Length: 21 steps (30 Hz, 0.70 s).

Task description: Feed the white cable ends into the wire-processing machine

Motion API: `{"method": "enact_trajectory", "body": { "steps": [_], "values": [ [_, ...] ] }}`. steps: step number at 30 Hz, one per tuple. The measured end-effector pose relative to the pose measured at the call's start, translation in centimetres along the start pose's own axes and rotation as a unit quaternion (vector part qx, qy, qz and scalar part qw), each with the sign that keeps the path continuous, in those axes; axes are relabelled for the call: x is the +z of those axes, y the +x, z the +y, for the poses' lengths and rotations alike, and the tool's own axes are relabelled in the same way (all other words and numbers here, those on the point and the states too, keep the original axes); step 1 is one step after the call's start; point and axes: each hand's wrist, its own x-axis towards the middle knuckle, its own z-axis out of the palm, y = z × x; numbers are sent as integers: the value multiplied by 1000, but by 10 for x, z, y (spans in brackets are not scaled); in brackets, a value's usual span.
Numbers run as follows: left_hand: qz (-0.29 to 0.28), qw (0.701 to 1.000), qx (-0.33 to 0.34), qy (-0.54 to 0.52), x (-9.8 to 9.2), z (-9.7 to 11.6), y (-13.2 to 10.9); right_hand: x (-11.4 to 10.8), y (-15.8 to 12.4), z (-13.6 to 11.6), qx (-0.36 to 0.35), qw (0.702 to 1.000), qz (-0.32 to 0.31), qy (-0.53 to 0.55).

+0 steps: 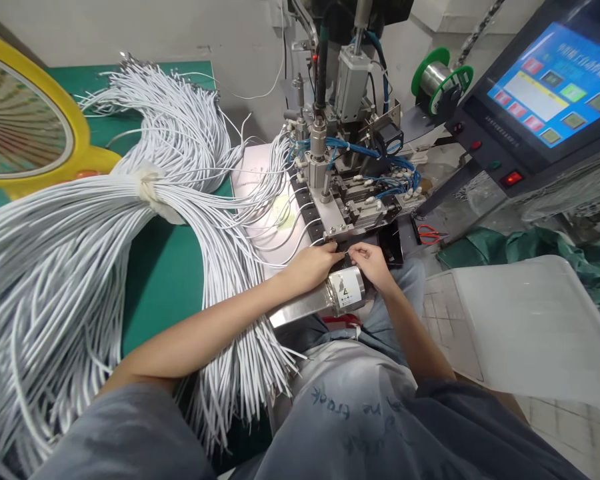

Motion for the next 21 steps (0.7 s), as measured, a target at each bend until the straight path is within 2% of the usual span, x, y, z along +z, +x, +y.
{"method": "enact_trajectory", "body": {
  "steps": [12, 21],
  "values": [
    [-10, 996, 27, 85, -4, -2, -2, -3, 9, 2, 15, 998, -58, -35],
    [-12, 994, 47, 98, -4, -2, -2, 3, 7, 0, 5, 999, -15, -40]
  ]
}}
